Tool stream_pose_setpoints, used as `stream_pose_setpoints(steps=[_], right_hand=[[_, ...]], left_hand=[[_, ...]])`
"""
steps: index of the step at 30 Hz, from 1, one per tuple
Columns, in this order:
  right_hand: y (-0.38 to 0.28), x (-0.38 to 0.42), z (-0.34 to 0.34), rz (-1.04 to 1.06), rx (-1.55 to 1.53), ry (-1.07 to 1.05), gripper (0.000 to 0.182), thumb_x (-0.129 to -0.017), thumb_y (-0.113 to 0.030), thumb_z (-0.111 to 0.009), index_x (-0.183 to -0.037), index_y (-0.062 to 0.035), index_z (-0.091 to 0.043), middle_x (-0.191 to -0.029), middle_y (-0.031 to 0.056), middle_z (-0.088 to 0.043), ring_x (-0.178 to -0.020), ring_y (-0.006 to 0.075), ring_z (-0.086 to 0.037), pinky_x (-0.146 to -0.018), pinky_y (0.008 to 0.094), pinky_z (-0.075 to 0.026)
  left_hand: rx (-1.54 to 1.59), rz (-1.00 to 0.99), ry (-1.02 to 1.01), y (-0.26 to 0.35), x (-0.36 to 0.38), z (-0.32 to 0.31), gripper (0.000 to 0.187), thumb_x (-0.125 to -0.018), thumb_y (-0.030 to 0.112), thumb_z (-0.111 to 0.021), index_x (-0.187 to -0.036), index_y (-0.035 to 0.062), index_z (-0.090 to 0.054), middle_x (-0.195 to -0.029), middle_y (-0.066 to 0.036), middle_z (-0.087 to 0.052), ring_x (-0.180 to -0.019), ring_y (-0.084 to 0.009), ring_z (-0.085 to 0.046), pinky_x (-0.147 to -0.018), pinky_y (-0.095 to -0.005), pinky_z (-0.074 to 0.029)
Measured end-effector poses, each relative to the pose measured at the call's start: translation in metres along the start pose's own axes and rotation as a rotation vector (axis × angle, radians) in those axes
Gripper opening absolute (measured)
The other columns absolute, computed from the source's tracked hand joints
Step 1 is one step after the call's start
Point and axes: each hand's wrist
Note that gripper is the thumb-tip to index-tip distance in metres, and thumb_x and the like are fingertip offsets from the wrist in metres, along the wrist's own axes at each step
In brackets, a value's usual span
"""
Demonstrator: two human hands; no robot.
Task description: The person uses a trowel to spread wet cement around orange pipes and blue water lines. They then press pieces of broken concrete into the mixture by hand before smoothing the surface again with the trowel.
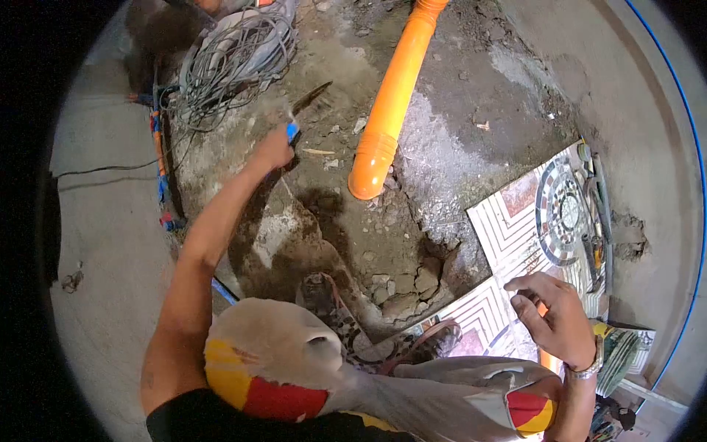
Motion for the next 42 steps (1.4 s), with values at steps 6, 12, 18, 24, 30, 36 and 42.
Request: stream_pose_setpoints(steps=[6,12,18,24,30,36,42], right_hand=[[0.008,0.001,0.001,0.054,-0.010,0.039,0.018,-0.089,-0.006,-0.066,-0.106,-0.0009,-0.068,-0.086,0.0129,-0.067,-0.073,0.0243,-0.065,-0.067,0.0342,-0.051],[0.002,-0.010,-0.005,0.143,-0.100,-0.142,0.018,-0.093,-0.010,-0.064,-0.109,-0.0016,-0.067,-0.084,0.0136,-0.065,-0.068,0.0247,-0.065,-0.065,0.0363,-0.051],[-0.002,-0.003,-0.009,0.139,-0.034,-0.184,0.022,-0.095,-0.016,-0.063,-0.110,-0.0003,-0.065,-0.095,0.0192,-0.068,-0.085,0.0362,-0.066,-0.076,0.0399,-0.052],[0.014,0.002,-0.008,0.144,-0.028,-0.199,0.023,-0.095,-0.016,-0.062,-0.111,0.0003,-0.065,-0.096,0.0193,-0.068,-0.089,0.0375,-0.066,-0.078,0.0417,-0.052],[-0.009,-0.019,-0.008,0.179,-0.066,-0.336,0.026,-0.096,-0.019,-0.060,-0.114,-0.0011,-0.063,-0.099,0.0201,-0.066,-0.092,0.0387,-0.065,-0.081,0.0427,-0.051],[-0.008,-0.028,-0.025,0.357,-0.068,-0.263,0.026,-0.095,-0.020,-0.061,-0.112,-0.0010,-0.062,-0.103,0.0195,-0.066,-0.094,0.0405,-0.064,-0.083,0.0454,-0.051],[-0.009,-0.014,-0.012,0.186,-0.080,-0.264,0.025,-0.095,-0.018,-0.062,-0.113,-0.0007,-0.063,-0.106,0.0192,-0.067,-0.096,0.0392,-0.065,-0.084,0.0435,-0.051]], left_hand=[[0.054,-0.205,-0.225,-0.004,0.095,-0.001,0.039,-0.077,0.015,-0.063,-0.112,-0.0011,-0.057,-0.105,-0.031,-0.066,-0.102,-0.0484,-0.063,-0.091,-0.0545,-0.050],[0.036,-0.156,-0.017,0.037,-0.016,0.034,0.043,-0.079,0.017,-0.065,-0.117,0.0012,-0.054,-0.104,-0.028,-0.067,-0.102,-0.0464,-0.064,-0.089,-0.0548,-0.051],[-0.077,-0.306,-0.156,0.055,0.016,-0.001,0.042,-0.077,0.009,-0.062,-0.118,0.0019,-0.053,-0.108,-0.028,-0.065,-0.105,-0.0477,-0.061,-0.088,-0.0540,-0.051],[-0.057,-0.384,-0.200,-0.020,0.112,0.002,0.049,-0.076,0.010,-0.063,-0.123,0.0038,-0.050,-0.107,-0.029,-0.064,-0.106,-0.0504,-0.059,-0.089,-0.0548,-0.049],[-0.094,-0.128,-0.164,0.006,0.056,0.013,0.051,-0.076,0.011,-0.066,-0.124,0.0044,-0.050,-0.110,-0.028,-0.064,-0.107,-0.0499,-0.058,-0.091,-0.0520,-0.050],[-0.538,-0.289,-0.407,0.064,0.049,0.071,0.042,-0.077,0.017,-0.071,-0.115,0.0048,-0.056,-0.116,-0.021,-0.065,-0.108,-0.0398,-0.064,-0.090,-0.0500,-0.053],[-0.502,-0.412,-0.308,0.062,0.069,0.095,0.044,-0.077,0.017,-0.072,-0.116,0.0055,-0.057,-0.114,-0.019,-0.068,-0.107,-0.0380,-0.065,-0.087,-0.0482,-0.055]])
Point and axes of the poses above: each hand's wrist, its own x-axis away from the middle knuckle, its own z-axis out of the back of the hand, y = z × x
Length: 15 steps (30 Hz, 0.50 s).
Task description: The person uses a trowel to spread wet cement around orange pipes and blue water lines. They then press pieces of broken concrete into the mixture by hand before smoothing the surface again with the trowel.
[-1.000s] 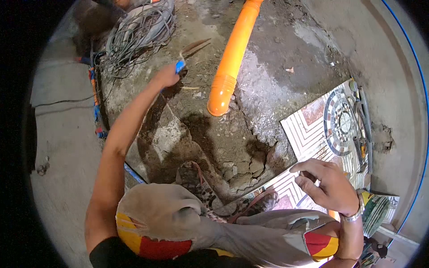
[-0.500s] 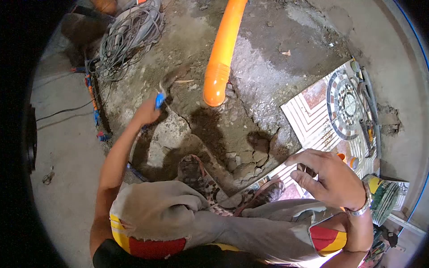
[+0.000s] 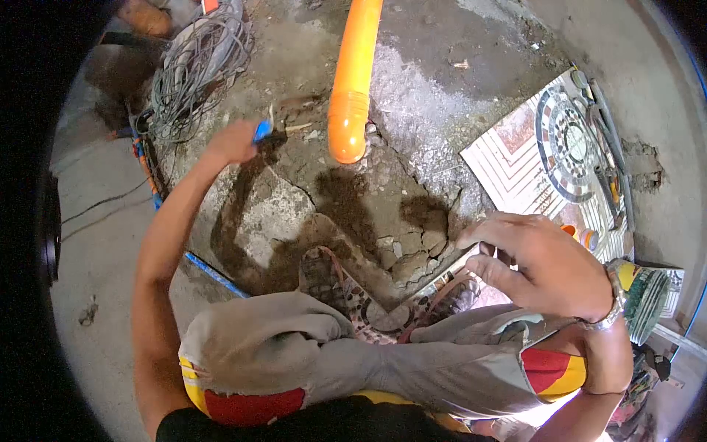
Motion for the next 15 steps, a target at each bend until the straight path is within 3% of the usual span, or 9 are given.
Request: stream_pose_setpoints(steps=[3,4,5,6,8,10,11,14,15], right_hand=[[0.007,-0.004,-0.011,0.063,0.015,0.077,0.023,-0.094,-0.016,-0.064,-0.111,-0.0010,-0.064,-0.099,0.0180,-0.066,-0.088,0.0365,-0.064,-0.078,0.0416,-0.051],[0.010,-0.004,-0.014,0.145,0.070,0.169,0.021,-0.093,-0.015,-0.066,-0.108,-0.0008,-0.065,-0.092,0.0166,-0.065,-0.079,0.0342,-0.063,-0.072,0.0399,-0.050],[0.006,-0.001,-0.012,0.101,0.120,0.145,0.025,-0.095,-0.018,-0.061,-0.113,-0.0015,-0.064,-0.103,0.0195,-0.067,-0.092,0.0388,-0.066,-0.081,0.0433,-0.052],[-0.004,0.002,-0.009,0.016,0.170,0.099,0.024,-0.094,-0.017,-0.062,-0.112,-0.0015,-0.064,-0.098,0.0201,-0.067,-0.090,0.0396,-0.065,-0.080,0.0436,-0.052],[0.003,0.011,-0.016,0.077,0.074,0.171,0.023,-0.092,-0.016,-0.064,-0.110,-0.0012,-0.066,-0.089,0.0185,-0.065,-0.082,0.0366,-0.065,-0.075,0.0419,-0.051],[-0.003,0.019,-0.010,-0.115,-0.040,0.076,0.022,-0.090,-0.015,-0.066,-0.107,-0.0005,-0.067,-0.082,0.0160,-0.063,-0.075,0.0322,-0.062,-0.070,0.0389,-0.048],[0.004,0.023,-0.013,-0.101,-0.039,0.079,0.023,-0.089,-0.015,-0.067,-0.106,0.0001,-0.068,-0.077,0.0138,-0.061,-0.070,0.0286,-0.060,-0.068,0.0366,-0.047],[0.009,0.026,-0.016,-0.090,0.040,0.062,0.024,-0.088,-0.014,-0.068,-0.106,0.0015,-0.066,-0.078,0.0145,-0.062,-0.071,0.0283,-0.061,-0.067,0.0370,-0.048],[0.008,0.025,-0.017,-0.071,0.039,0.050,0.024,-0.088,-0.014,-0.068,-0.106,0.0015,-0.066,-0.078,0.0145,-0.062,-0.071,0.0283,-0.061,-0.067,0.0370,-0.048]], left_hand=[[0.112,0.039,0.028,-0.005,-0.042,-0.040,0.037,-0.076,0.015,-0.068,-0.109,0.0034,-0.060,-0.112,-0.022,-0.067,-0.109,-0.0381,-0.063,-0.091,-0.0506,-0.051],[0.123,0.066,0.024,-0.007,-0.034,-0.050,0.037,-0.076,0.015,-0.068,-0.109,0.0034,-0.060,-0.112,-0.022,-0.067,-0.109,-0.0381,-0.063,-0.091,-0.0506,-0.051],[0.157,0.069,0.062,-0.007,-0.026,-0.054,0.034,-0.075,0.014,-0.066,-0.107,0.0033,-0.061,-0.109,-0.023,-0.067,-0.108,-0.0392,-0.064,-0.091,-0.0512,-0.051],[0.191,0.071,0.094,0.002,-0.010,-0.049,0.031,-0.075,0.013,-0.065,-0.104,0.0033,-0.061,-0.107,-0.024,-0.067,-0.107,-0.0402,-0.064,-0.091,-0.0518,-0.050],[0.281,0.092,-0.045,-0.007,0.037,-0.051,0.036,-0.076,0.011,-0.063,-0.112,0.0039,-0.060,-0.109,-0.026,-0.067,-0.108,-0.0433,-0.062,-0.091,-0.0516,-0.049],[0.711,0.302,0.125,-0.015,0.090,-0.087,0.045,-0.077,0.014,-0.065,-0.121,0.0058,-0.058,-0.110,-0.026,-0.067,-0.109,-0.0456,-0.061,-0.092,-0.0505,-0.049],[0.799,0.608,0.313,-0.012,0.112,-0.128,0.052,-0.079,0.019,-0.069,-0.126,0.0031,-0.055,-0.110,-0.027,-0.067,-0.111,-0.0473,-0.060,-0.093,-0.0493,-0.048],[0.841,1.041,0.556,0.010,0.164,-0.176,0.057,-0.082,0.023,-0.070,-0.126,-0.0073,-0.052,-0.113,-0.035,-0.063,-0.114,-0.0483,-0.059,-0.096,-0.0501,-0.047],[0.831,1.063,0.559,0.002,0.170,-0.210,0.057,-0.082,0.023,-0.070,-0.126,-0.0073,-0.052,-0.113,-0.035,-0.063,-0.114,-0.0483,-0.059,-0.096,-0.0501,-0.047]])
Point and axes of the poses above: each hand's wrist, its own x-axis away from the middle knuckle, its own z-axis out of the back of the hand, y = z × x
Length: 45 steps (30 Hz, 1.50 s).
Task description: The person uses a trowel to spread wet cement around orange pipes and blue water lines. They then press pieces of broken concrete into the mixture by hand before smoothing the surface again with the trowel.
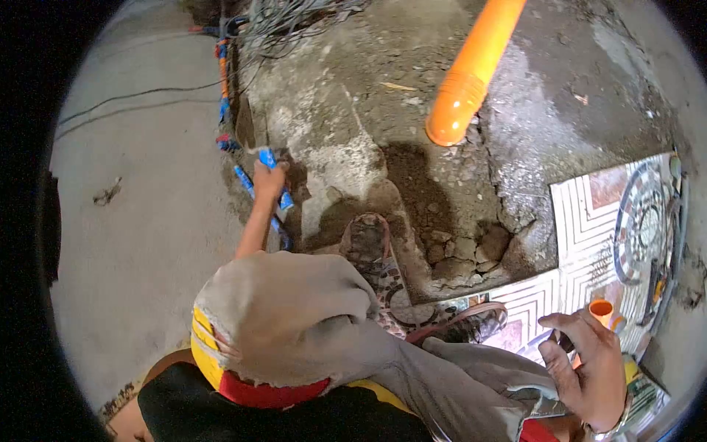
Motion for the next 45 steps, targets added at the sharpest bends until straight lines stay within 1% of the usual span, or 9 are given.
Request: stream_pose_setpoints(steps=[3,12,18,22,23,27,29,38,45], right_hand=[[-0.011,-0.005,-0.003,-0.035,-0.067,0.018,0.031,-0.092,-0.029,-0.066,-0.099,0.0005,-0.066,-0.079,0.0128,-0.061,-0.068,0.0268,-0.059,-0.066,0.0366,-0.046],[-0.021,-0.009,0.004,0.066,-0.015,-0.034,0.023,-0.085,-0.005,-0.067,-0.106,0.0027,-0.066,-0.086,0.0159,-0.064,-0.073,0.0288,-0.064,-0.069,0.0368,-0.050],[-0.016,0.004,-0.001,0.039,0.021,0.005,0.025,-0.089,-0.017,-0.067,-0.103,0.0037,-0.065,-0.089,0.0170,-0.066,-0.074,0.0302,-0.063,-0.069,0.0378,-0.050],[-0.010,0.003,-0.003,0.068,-0.040,-0.026,0.024,-0.089,-0.016,-0.067,-0.104,0.0037,-0.064,-0.089,0.0173,-0.066,-0.073,0.0290,-0.063,-0.068,0.0384,-0.051],[-0.012,0.003,-0.003,0.060,-0.054,-0.025,0.024,-0.089,-0.016,-0.067,-0.104,0.0037,-0.064,-0.089,0.0173,-0.066,-0.073,0.0290,-0.063,-0.068,0.0384,-0.051],[-0.012,0.001,-0.002,0.007,-0.046,-0.011,0.025,-0.088,-0.015,-0.068,-0.104,0.0041,-0.064,-0.087,0.0174,-0.065,-0.073,0.0298,-0.063,-0.068,0.0375,-0.051],[-0.010,0.000,-0.003,0.014,-0.017,0.010,0.026,-0.087,-0.014,-0.069,-0.105,0.0039,-0.064,-0.084,0.0168,-0.064,-0.071,0.0308,-0.063,-0.067,0.0377,-0.050],[-0.004,-0.004,-0.007,0.129,-0.062,0.041,0.025,-0.080,-0.009,-0.068,-0.101,0.0041,-0.065,-0.078,0.0162,-0.060,-0.065,0.0323,-0.060,-0.060,0.0383,-0.048],[0.004,0.010,-0.003,0.111,0.005,0.062,0.022,-0.083,-0.011,-0.066,-0.102,0.0016,-0.065,-0.082,0.0161,-0.060,-0.068,0.0351,-0.062,-0.061,0.0399,-0.048]], left_hand=[[0.007,0.111,-0.236,-0.078,-0.002,-0.050,0.055,-0.084,0.030,-0.067,-0.117,-0.0124,-0.052,-0.108,-0.037,-0.064,-0.112,-0.0495,-0.060,-0.096,-0.0495,-0.047],[0.002,-0.119,-0.557,0.030,0.112,-0.029,0.063,-0.086,0.030,-0.069,-0.132,-0.0025,-0.040,-0.109,-0.033,-0.064,-0.107,-0.0507,-0.061,-0.091,-0.0543,-0.048],[0.354,0.103,-0.291,0.021,0.010,-0.019,0.036,-0.094,0.027,-0.065,-0.110,0.0026,-0.044,-0.075,-0.011,-0.060,-0.049,-0.0214,-0.062,-0.046,-0.0373,-0.050],[0.137,-0.043,-0.641,-0.011,0.053,-0.017,0.042,-0.096,0.037,-0.063,-0.113,0.0014,-0.048,-0.080,-0.013,-0.059,-0.060,-0.0237,-0.062,-0.056,-0.0379,-0.052],[0.077,-0.363,-0.595,-0.047,0.057,-0.027,0.046,-0.096,0.045,-0.063,-0.114,0.0055,-0.049,-0.086,-0.008,-0.059,-0.058,-0.0172,-0.054,-0.055,-0.0369,-0.048],[0.064,-0.191,-0.574,-0.027,0.122,0.006,0.054,-0.098,0.041,-0.062,-0.135,0.0045,-0.047,-0.102,-0.008,-0.063,-0.087,-0.0158,-0.059,-0.083,-0.0349,-0.051],[0.394,0.152,-0.503,-0.024,0.153,0.019,0.059,-0.089,0.052,-0.069,-0.120,0.0042,-0.057,-0.097,-0.012,-0.063,-0.090,-0.0235,-0.058,-0.081,-0.0402,-0.047],[0.302,-0.385,-0.695,0.030,0.164,-0.008,0.051,-0.099,0.041,-0.060,-0.134,0.0056,-0.054,-0.104,-0.014,-0.065,-0.099,-0.0223,-0.062,-0.090,-0.0386,-0.049],[0.390,0.164,-0.706,0.048,0.090,-0.009,0.038,-0.100,0.045,-0.055,-0.104,0.0075,-0.055,-0.078,-0.007,-0.056,-0.058,-0.0197,-0.057,-0.052,-0.0360,-0.048]])
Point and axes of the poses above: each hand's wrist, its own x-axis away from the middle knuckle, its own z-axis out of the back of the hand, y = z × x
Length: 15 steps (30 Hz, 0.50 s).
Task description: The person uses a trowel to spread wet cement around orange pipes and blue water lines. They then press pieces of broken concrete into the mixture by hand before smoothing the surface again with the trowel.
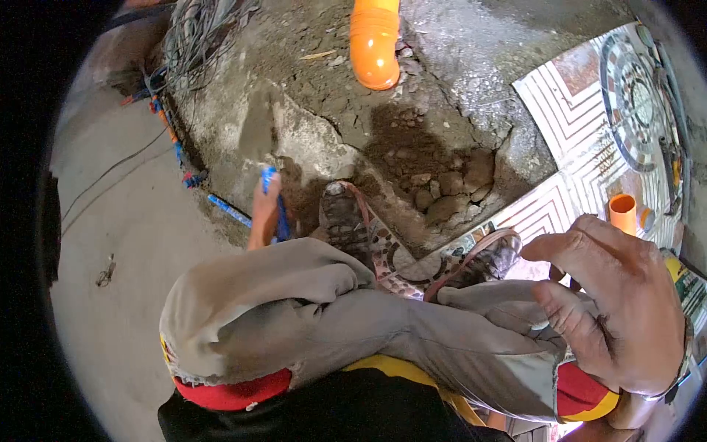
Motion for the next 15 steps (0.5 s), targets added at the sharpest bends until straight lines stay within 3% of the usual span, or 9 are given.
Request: stream_pose_setpoints(steps=[2,4,6,8,9,11,13,15], right_hand=[[-0.001,0.000,0.002,-0.048,-0.033,-0.028,0.023,-0.082,-0.009,-0.068,-0.103,0.0008,-0.065,-0.081,0.0157,-0.060,-0.069,0.0343,-0.063,-0.062,0.0396,-0.049],[-0.006,-0.002,0.004,-0.060,-0.057,-0.053,0.024,-0.082,-0.009,-0.068,-0.103,0.0014,-0.065,-0.083,0.0159,-0.062,-0.071,0.0319,-0.063,-0.064,0.0386,-0.049],[-0.008,-0.004,0.004,-0.066,-0.069,-0.055,0.025,-0.082,-0.011,-0.067,-0.103,0.0023,-0.065,-0.085,0.0162,-0.064,-0.072,0.0298,-0.063,-0.065,0.0378,-0.049],[-0.007,-0.003,0.002,-0.040,-0.019,-0.067,0.025,-0.080,-0.008,-0.067,-0.103,0.0024,-0.065,-0.083,0.0156,-0.063,-0.071,0.0286,-0.064,-0.064,0.0374,-0.049],[-0.005,-0.003,0.001,-0.035,-0.001,-0.072,0.025,-0.079,-0.007,-0.067,-0.103,0.0025,-0.065,-0.082,0.0154,-0.063,-0.071,0.0282,-0.064,-0.064,0.0373,-0.049],[-0.003,-0.001,0.000,-0.033,0.005,-0.057,0.025,-0.080,-0.008,-0.068,-0.103,0.0022,-0.065,-0.081,0.0147,-0.062,-0.071,0.0279,-0.064,-0.063,0.0373,-0.048],[0.001,0.002,-0.003,-0.013,-0.008,-0.046,0.025,-0.081,-0.008,-0.068,-0.104,0.0018,-0.065,-0.080,0.0145,-0.061,-0.070,0.0278,-0.064,-0.063,0.0371,-0.049],[0.002,0.003,-0.002,0.010,-0.023,-0.036,0.025,-0.082,-0.009,-0.067,-0.104,0.0016,-0.065,-0.080,0.0145,-0.061,-0.070,0.0279,-0.064,-0.063,0.0370,-0.049]], left_hand=[[0.040,0.020,0.098,0.003,-0.008,-0.002,0.037,-0.100,0.045,-0.055,-0.101,0.0084,-0.054,-0.075,-0.006,-0.054,-0.053,-0.0193,-0.055,-0.046,-0.0344,-0.045],[-0.254,-0.239,0.049,-0.009,-0.008,-0.012,0.037,-0.099,0.045,-0.055,-0.102,0.0083,-0.054,-0.076,-0.007,-0.055,-0.060,-0.0199,-0.059,-0.053,-0.0364,-0.048],[-0.334,-0.221,-0.052,-0.026,0.008,-0.010,0.037,-0.099,0.043,-0.057,-0.106,0.0060,-0.056,-0.081,-0.007,-0.057,-0.069,-0.0176,-0.058,-0.061,-0.0376,-0.048],[-0.563,-0.433,-0.250,-0.050,0.015,-0.004,0.038,-0.097,0.038,-0.061,-0.115,0.0047,-0.058,-0.085,-0.005,-0.058,-0.076,-0.0176,-0.057,-0.069,-0.0375,-0.049],[-0.562,-0.435,-0.261,-0.036,0.024,-0.002,0.038,-0.097,0.038,-0.061,-0.115,0.0047,-0.058,-0.085,-0.005,-0.058,-0.076,-0.0176,-0.057,-0.069,-0.0375,-0.049],[-0.274,-0.002,-0.222,-0.011,0.042,0.011,0.040,-0.093,0.030,-0.068,-0.123,0.0056,-0.058,-0.090,-0.005,-0.061,-0.081,-0.0172,-0.056,-0.075,-0.0352,-0.049],[-0.496,-0.249,-0.180,-0.018,0.008,0.059,0.038,-0.091,0.019,-0.072,-0.124,0.0067,-0.059,-0.095,-0.004,-0.064,-0.088,-0.0159,-0.058,-0.081,-0.0321,-0.049],[-0.627,-0.284,-0.285,-0.003,-0.019,0.115,0.035,-0.089,0.010,-0.071,-0.122,0.0065,-0.061,-0.099,-0.004,-0.066,-0.093,-0.0133,-0.058,-0.084,-0.0302,-0.048]])
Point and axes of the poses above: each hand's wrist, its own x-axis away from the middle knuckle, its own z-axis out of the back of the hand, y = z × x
